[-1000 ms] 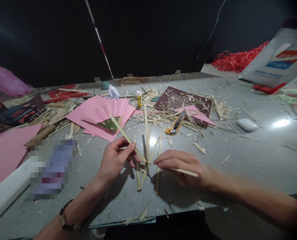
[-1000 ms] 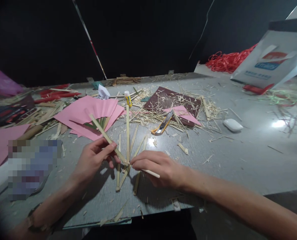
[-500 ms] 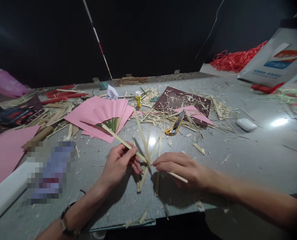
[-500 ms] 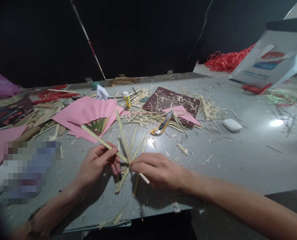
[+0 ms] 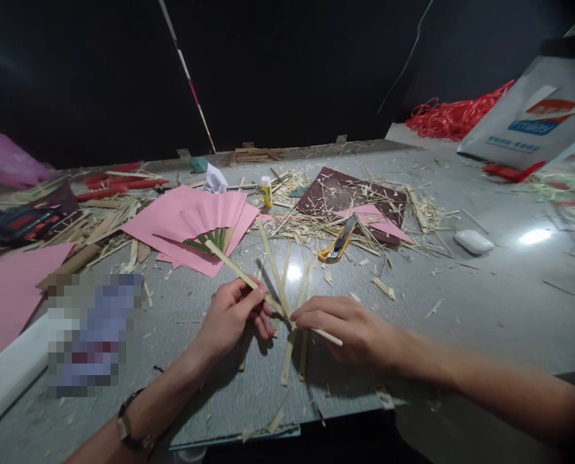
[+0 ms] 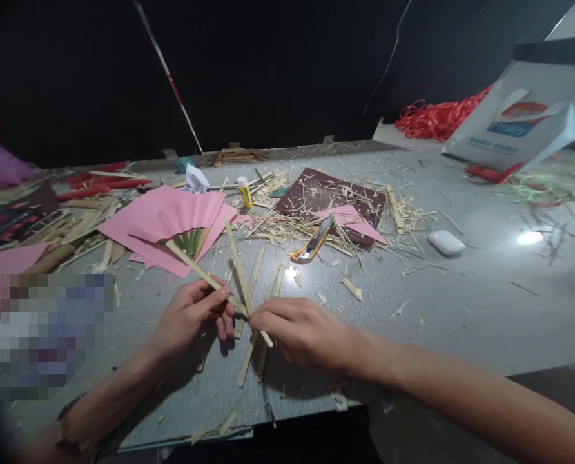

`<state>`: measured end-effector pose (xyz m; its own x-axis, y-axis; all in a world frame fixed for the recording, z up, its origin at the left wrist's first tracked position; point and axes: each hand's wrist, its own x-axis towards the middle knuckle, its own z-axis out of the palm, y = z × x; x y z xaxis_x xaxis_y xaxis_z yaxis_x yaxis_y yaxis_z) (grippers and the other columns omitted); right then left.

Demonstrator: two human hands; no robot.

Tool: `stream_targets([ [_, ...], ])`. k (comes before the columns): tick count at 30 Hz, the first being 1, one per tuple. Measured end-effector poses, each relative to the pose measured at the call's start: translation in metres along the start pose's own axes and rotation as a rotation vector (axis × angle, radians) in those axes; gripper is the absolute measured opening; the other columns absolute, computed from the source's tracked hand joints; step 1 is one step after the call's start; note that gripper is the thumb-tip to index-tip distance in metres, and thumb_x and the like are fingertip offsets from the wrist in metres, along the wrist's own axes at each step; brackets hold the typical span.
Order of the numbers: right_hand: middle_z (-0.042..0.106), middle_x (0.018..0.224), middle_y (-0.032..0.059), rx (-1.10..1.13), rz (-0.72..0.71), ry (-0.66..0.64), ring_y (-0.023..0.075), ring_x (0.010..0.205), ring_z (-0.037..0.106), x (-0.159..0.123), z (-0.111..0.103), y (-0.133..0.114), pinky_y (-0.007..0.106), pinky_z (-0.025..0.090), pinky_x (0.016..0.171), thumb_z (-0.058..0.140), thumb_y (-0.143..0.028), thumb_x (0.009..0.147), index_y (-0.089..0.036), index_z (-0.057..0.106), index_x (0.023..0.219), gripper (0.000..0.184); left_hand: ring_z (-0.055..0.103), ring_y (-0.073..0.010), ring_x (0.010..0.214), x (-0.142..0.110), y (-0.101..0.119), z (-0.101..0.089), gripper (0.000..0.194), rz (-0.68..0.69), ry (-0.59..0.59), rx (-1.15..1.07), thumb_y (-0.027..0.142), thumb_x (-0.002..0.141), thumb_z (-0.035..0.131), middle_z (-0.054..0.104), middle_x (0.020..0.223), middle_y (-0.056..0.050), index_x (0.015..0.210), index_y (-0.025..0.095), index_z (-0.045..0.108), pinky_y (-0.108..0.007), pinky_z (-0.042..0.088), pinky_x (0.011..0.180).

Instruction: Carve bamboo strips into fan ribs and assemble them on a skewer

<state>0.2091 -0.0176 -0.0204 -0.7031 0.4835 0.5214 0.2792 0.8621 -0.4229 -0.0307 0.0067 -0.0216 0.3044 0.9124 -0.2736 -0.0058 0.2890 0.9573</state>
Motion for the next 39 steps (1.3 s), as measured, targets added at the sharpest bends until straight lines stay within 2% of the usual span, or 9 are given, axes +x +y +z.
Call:
stream_targets([
  [4, 0.075, 0.107, 0.0142, -0.015, -0.024, 0.003, 0.0213, 0.093, 0.072, -0.002, 0.004, 0.003, 0.032, 0.06, 0.076, 0.044, 0.004, 0.091, -0.014, 0.06, 0.117, 0.035, 0.066, -0.0135, 0.042, -0.002, 0.006, -0.001, 0.028, 0.033, -0.012, 0.08, 0.042, 0.093, 0.069, 0.066, 0.062, 0.001, 0.084, 0.018, 0.058, -0.021, 0.052, 0.037],
  [7, 0.075, 0.107, 0.0145, -0.011, -0.024, 0.058, 0.0212, 0.093, 0.071, -0.004, 0.008, 0.006, 0.033, 0.061, 0.076, 0.043, 0.004, 0.092, -0.014, 0.06, 0.117, 0.035, 0.066, -0.0136, 0.045, -0.002, 0.01, -0.006, 0.027, 0.049, -0.019, 0.131, 0.042, 0.09, 0.072, 0.065, 0.066, 0.003, 0.09, 0.019, 0.058, -0.021, 0.051, 0.037],
  [10, 0.074, 0.108, 0.0164, -0.01, -0.045, 0.066, 0.0215, 0.095, 0.071, -0.004, 0.006, 0.005, 0.034, 0.061, 0.077, 0.042, 0.002, 0.096, -0.012, 0.06, 0.119, 0.032, 0.064, -0.0136, 0.044, -0.004, 0.01, -0.008, 0.029, 0.009, -0.026, 0.195, 0.044, 0.089, 0.071, 0.064, 0.065, 0.004, 0.095, 0.019, 0.058, -0.02, 0.047, 0.033],
  [15, 0.074, 0.115, 0.0199, 0.002, -0.068, 0.095, 0.0236, 0.105, 0.071, -0.004, -0.002, -0.003, 0.036, 0.061, 0.083, 0.046, -0.007, 0.104, -0.008, 0.06, 0.126, 0.026, 0.046, -0.0072, 0.033, -0.011, 0.011, 0.001, 0.023, -0.082, -0.097, 0.324, 0.039, 0.091, 0.071, 0.06, 0.05, 0.005, 0.093, 0.017, 0.065, -0.015, 0.033, 0.031],
  [20, 0.074, 0.118, 0.0199, 0.031, -0.075, 0.181, 0.0238, 0.105, 0.071, -0.011, 0.004, -0.001, 0.036, 0.061, 0.082, 0.046, -0.004, 0.1, -0.007, 0.062, 0.127, 0.031, 0.051, -0.0086, 0.04, -0.016, 0.013, 0.009, 0.021, -0.103, -0.144, 0.315, 0.036, 0.091, 0.071, 0.063, 0.054, 0.004, 0.1, 0.018, 0.067, -0.015, 0.037, 0.036],
  [24, 0.076, 0.114, 0.0164, 0.126, -0.015, 0.283, 0.0216, 0.103, 0.073, -0.011, 0.01, -0.001, 0.035, 0.062, 0.082, 0.047, 0.005, 0.093, -0.012, 0.063, 0.124, 0.039, 0.056, -0.0106, 0.045, -0.016, 0.011, 0.006, 0.022, -0.067, -0.13, 0.259, 0.037, 0.089, 0.074, 0.066, 0.057, 0.002, 0.096, 0.017, 0.068, -0.017, 0.041, 0.04],
  [28, 0.078, 0.105, 0.0145, 0.212, 0.035, 0.381, 0.0207, 0.098, 0.076, -0.008, 0.009, -0.003, 0.034, 0.064, 0.079, 0.051, 0.007, 0.091, -0.015, 0.063, 0.12, 0.038, 0.058, -0.0112, 0.049, -0.017, 0.014, 0.001, 0.022, -0.026, -0.155, 0.189, 0.035, 0.084, 0.081, 0.068, 0.062, 0.0, 0.096, 0.017, 0.075, -0.017, 0.04, 0.041],
  [34, 0.077, 0.104, 0.014, 0.298, 0.031, 0.415, 0.0211, 0.097, 0.077, -0.005, 0.006, -0.004, 0.035, 0.065, 0.078, 0.05, 0.005, 0.095, -0.016, 0.064, 0.121, 0.036, 0.065, -0.0139, 0.057, -0.018, 0.016, -0.002, 0.017, 0.05, -0.178, 0.201, 0.031, 0.083, 0.083, 0.073, 0.068, -0.005, 0.09, 0.016, 0.083, -0.019, 0.046, 0.047],
  [39, 0.078, 0.105, 0.0134, 0.318, 0.032, 0.427, 0.0212, 0.099, 0.078, -0.005, 0.006, -0.005, 0.035, 0.065, 0.079, 0.052, 0.005, 0.096, -0.016, 0.064, 0.12, 0.034, 0.07, -0.0148, 0.057, -0.016, 0.007, 0.0, 0.018, 0.012, -0.216, 0.113, 0.032, 0.085, 0.083, 0.078, 0.069, -0.008, 0.093, 0.016, 0.085, -0.019, 0.05, 0.048],
])
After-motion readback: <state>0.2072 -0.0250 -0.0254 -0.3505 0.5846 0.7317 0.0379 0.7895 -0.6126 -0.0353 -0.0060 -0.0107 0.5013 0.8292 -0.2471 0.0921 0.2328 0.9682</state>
